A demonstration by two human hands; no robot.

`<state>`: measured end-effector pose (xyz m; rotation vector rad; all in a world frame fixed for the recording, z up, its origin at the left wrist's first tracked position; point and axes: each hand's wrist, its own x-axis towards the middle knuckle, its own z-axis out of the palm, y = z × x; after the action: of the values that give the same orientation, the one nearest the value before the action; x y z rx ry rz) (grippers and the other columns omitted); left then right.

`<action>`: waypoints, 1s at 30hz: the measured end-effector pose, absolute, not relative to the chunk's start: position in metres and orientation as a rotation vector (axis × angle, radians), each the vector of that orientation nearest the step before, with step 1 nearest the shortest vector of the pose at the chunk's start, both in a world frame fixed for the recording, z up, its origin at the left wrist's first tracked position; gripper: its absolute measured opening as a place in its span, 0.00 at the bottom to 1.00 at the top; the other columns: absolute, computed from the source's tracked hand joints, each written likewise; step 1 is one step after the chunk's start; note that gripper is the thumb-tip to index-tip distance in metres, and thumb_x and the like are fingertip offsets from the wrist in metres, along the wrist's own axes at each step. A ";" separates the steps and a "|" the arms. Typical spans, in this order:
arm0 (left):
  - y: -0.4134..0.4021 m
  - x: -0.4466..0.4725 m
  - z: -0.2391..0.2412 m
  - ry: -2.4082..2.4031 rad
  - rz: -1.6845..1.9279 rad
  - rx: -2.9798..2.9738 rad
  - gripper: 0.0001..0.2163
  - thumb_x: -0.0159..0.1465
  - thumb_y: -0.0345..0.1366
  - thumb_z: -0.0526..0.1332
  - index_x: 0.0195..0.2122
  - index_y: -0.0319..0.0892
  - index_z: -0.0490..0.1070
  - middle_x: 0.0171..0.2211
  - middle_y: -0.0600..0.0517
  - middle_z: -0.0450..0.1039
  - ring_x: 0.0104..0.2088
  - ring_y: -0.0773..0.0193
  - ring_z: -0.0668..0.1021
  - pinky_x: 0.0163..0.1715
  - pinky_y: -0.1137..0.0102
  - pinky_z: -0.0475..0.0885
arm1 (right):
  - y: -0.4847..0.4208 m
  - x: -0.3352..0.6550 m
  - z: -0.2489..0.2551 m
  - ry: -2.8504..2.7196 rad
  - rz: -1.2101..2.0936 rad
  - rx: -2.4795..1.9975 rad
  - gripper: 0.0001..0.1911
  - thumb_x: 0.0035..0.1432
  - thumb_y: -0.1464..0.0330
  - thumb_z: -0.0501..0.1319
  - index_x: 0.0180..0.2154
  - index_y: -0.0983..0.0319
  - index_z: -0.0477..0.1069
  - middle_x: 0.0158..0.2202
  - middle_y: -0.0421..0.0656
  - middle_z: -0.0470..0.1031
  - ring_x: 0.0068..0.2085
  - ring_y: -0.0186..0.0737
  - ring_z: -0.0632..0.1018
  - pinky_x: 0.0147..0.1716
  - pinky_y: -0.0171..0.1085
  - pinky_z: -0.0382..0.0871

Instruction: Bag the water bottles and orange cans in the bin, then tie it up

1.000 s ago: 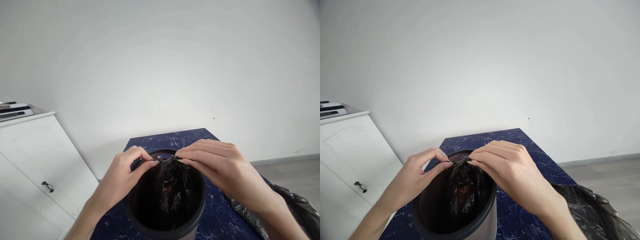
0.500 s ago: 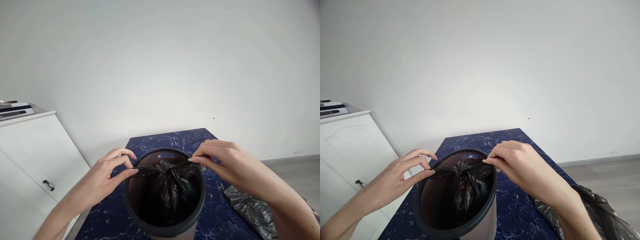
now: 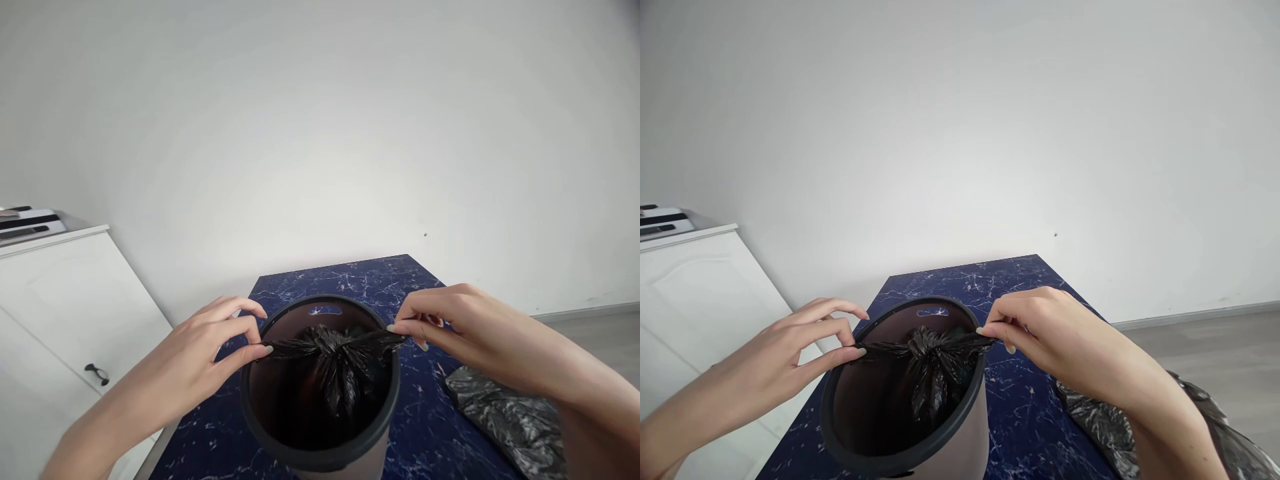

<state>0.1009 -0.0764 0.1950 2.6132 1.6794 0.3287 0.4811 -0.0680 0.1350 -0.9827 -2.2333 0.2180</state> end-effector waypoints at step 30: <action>-0.071 0.182 0.215 1.359 0.454 2.794 0.07 0.76 0.40 0.61 0.43 0.51 0.79 0.41 0.56 0.82 0.38 0.63 0.81 0.34 0.70 0.71 | -0.057 0.458 0.140 -2.178 0.550 -1.150 0.27 0.81 0.51 0.47 0.31 0.56 0.65 0.28 0.38 0.73 0.29 0.40 0.71 0.34 0.42 0.57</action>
<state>0.1824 -0.0707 0.2148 2.7938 1.3587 0.4541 0.4576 -0.0571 0.1403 -1.1497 -2.1777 0.5500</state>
